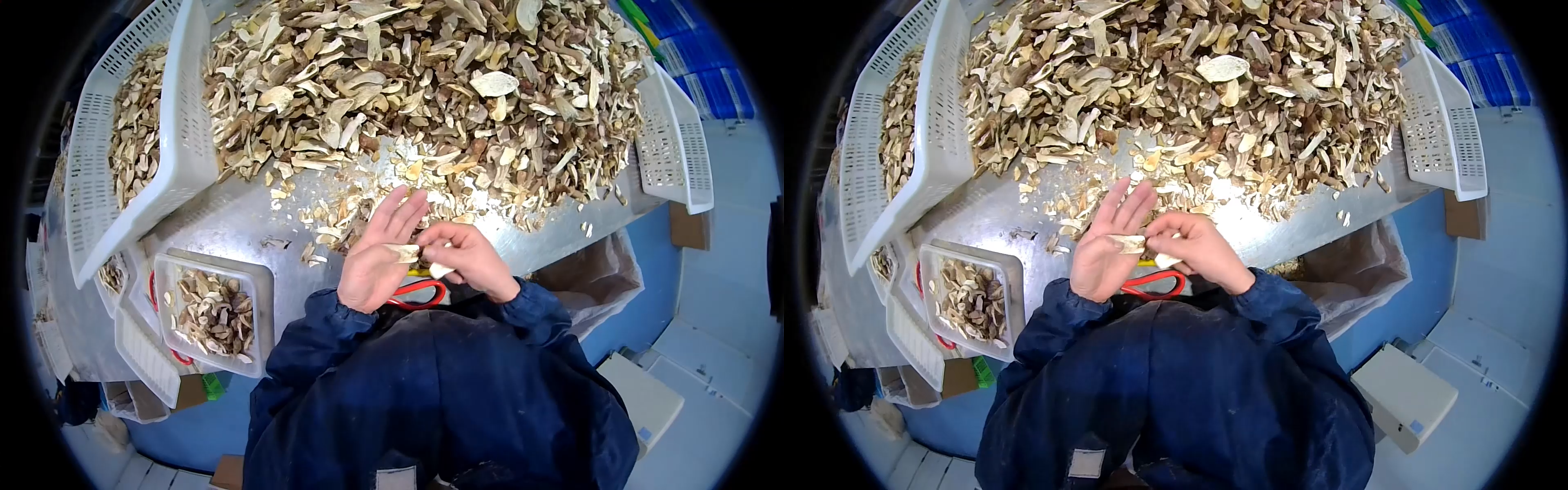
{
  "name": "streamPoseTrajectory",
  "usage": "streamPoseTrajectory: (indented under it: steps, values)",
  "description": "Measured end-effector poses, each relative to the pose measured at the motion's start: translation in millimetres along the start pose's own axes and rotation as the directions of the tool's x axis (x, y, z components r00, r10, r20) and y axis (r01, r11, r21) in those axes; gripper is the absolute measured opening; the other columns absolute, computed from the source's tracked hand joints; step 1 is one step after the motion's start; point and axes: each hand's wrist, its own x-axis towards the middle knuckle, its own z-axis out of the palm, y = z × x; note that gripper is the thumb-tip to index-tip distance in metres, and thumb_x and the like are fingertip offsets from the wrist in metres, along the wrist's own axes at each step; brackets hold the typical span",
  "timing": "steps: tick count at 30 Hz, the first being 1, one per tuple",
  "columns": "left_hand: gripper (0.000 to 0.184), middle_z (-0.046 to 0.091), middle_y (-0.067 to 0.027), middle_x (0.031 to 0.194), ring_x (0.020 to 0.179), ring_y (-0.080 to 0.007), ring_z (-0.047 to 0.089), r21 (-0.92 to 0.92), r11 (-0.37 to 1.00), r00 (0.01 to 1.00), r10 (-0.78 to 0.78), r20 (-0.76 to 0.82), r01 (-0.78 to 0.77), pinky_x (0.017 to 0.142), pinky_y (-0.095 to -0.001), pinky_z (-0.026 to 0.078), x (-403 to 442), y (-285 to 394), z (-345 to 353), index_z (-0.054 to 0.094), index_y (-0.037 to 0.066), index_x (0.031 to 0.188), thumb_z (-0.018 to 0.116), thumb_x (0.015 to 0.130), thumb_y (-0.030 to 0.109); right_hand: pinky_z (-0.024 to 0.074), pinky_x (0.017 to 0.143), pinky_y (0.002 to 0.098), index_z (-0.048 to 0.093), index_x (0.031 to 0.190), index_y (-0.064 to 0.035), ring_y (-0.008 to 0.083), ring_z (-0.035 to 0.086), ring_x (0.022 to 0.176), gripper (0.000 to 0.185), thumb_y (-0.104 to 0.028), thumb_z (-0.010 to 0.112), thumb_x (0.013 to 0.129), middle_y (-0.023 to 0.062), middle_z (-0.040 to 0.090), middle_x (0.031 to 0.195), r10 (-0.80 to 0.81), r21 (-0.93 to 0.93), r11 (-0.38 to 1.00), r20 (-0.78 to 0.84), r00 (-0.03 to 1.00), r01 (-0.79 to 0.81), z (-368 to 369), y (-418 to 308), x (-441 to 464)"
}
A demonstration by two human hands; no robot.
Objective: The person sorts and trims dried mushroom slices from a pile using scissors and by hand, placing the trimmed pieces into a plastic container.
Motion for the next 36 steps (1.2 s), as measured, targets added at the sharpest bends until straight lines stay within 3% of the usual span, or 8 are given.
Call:
streamPoseTrajectory:
  steps: [5, 8, 9, 20, 23, 27, 33, 36]
  values:
    - [0.069, 0.032, -0.0166, 0.15, 0.14, -0.0252, 0.028, 0.136, 0.99, 1.0, -0.026, -0.007, 0.027, 0.11, -0.0387, 0.029, -5.0, -3.5, -3.4, 0.025, 0.009, 0.149, 0.048, 0.083, 0.004, 0.0333, 0.046, 0.0193, 0.065, 0.092, -0.0013, 0.0019, 0.045, 0.051, 0.01, -0.01, 0.061, 0.089, -0.0023, 0.057, 0.067, -0.11, -0.321, 0.939, 0.059, 0.992, 0.123, 10.3, 4.8, 4.7]
    - [0.05, 0.05, -0.0131, 0.13, 0.124, -0.0212, 0.046, 0.737, 0.655, 0.982, -0.052, -0.181, 0.17, 0.102, -0.033, 0.037, -13.1, 4.1, 0.9, 0.042, 0.004, 0.137, 0.055, 0.089, 0.007, 0.0377, 0.051, 0.0232, 0.063, 0.079, -0.0018, 0.0039, 0.047, 0.055, 0.009, -0.01, 0.061, 0.081, -0.0026, 0.058, 0.062, -0.363, -0.451, 0.834, -0.016, 0.932, 0.317, 9.2, 13.9, 10.1]
    - [0.033, 0.059, -0.0071, 0.107, 0.102, -0.016, 0.057, 0.857, 0.51, 0.981, 0.113, -0.157, 0.079, 0.09, -0.0288, 0.045, -14.5, 0.0, -1.9, 0.053, 0.002, 0.119, 0.063, 0.09, 0.013, 0.038, 0.052, 0.023, 0.063, 0.079, -0.0017, 0.004, 0.047, 0.056, 0.009, -0.01, 0.061, 0.081, -0.0025, 0.057, 0.062, -0.362, -0.483, 0.819, -0.014, 0.932, 0.311, 8.4, 13.2, 9.5]
    - [0.014, 0.057, -0.0001, 0.086, 0.076, -0.0086, 0.055, 0.219, 0.924, 0.937, -0.266, -0.224, 0.315, 0.067, -0.0217, 0.044, -23.1, 5.6, -21.2, 0.054, 0.006, 0.106, 0.057, 0.095, 0.014, 0.0409, 0.061, 0.0219, 0.064, 0.084, 0.0011, 0.0042, 0.05, 0.067, 0.007, -0.006, 0.062, 0.084, -0.0023, 0.059, 0.069, -0.157, -0.244, 0.954, 0.099, 0.983, 0.177, -2.4, 5.9, 11.3]
    - [0.013, 0.057, 0.0004, 0.086, 0.075, -0.0076, 0.053, 0.153, 0.939, 0.929, -0.261, -0.262, 0.307, 0.065, -0.0199, 0.042, -23.8, 4.1, -23.8, 0.054, 0.007, 0.107, 0.055, 0.097, 0.015, 0.0432, 0.063, 0.0217, 0.067, 0.091, 0.0005, 0.005, 0.053, 0.069, 0.012, -0.01, 0.066, 0.086, -0.0009, 0.063, 0.074, -0.252, -0.516, 0.842, -0.119, 0.96, 0.157, -1.1, 2.4, 11.4]
    - [0.014, 0.057, 0.0012, 0.085, 0.073, -0.0061, 0.053, -0.021, 0.957, 0.923, -0.283, -0.262, 0.288, 0.063, -0.0189, 0.042, -24.3, 3.9, -27.2, 0.054, 0.007, 0.107, 0.055, 0.097, 0.017, 0.0444, 0.062, 0.0216, 0.069, 0.094, -0.0005, 0.0052, 0.056, 0.069, 0.014, -0.012, 0.068, 0.086, -0.0012, 0.065, 0.076, -0.276, -0.555, 0.8, -0.007, 0.961, 0.226, 2.5, -4.8, 3.6]
    - [0.014, 0.055, 0.0025, 0.082, 0.066, -0.0058, 0.05, 0.16, 0.956, 0.904, -0.165, -0.395, 0.245, 0.057, -0.0197, 0.039, -20.5, -0.6, -14.5, 0.057, 0.005, 0.102, 0.057, 0.096, 0.017, 0.0412, 0.055, 0.0232, 0.068, 0.09, 0.0005, 0.0053, 0.052, 0.059, 0.015, -0.013, 0.067, 0.084, 0.0011, 0.063, 0.067, -0.236, -0.444, 0.866, 0.044, 0.971, 0.23, 11.4, -6.9, 3.8]
    - [0.013, 0.054, 0.0024, 0.08, 0.063, -0.0056, 0.048, 0.521, 0.836, 0.933, 0.028, -0.359, 0.175, 0.057, -0.0202, 0.039, -21.4, -4.9, -13.7, 0.058, 0.005, 0.099, 0.058, 0.094, 0.017, 0.0402, 0.056, 0.0227, 0.066, 0.091, 0.0012, 0.0043, 0.05, 0.063, 0.015, -0.013, 0.065, 0.085, -0.0013, 0.06, 0.069, -0.198, -0.497, 0.846, 0.05, 0.979, 0.196, 9.3, -3.9, 5.4]
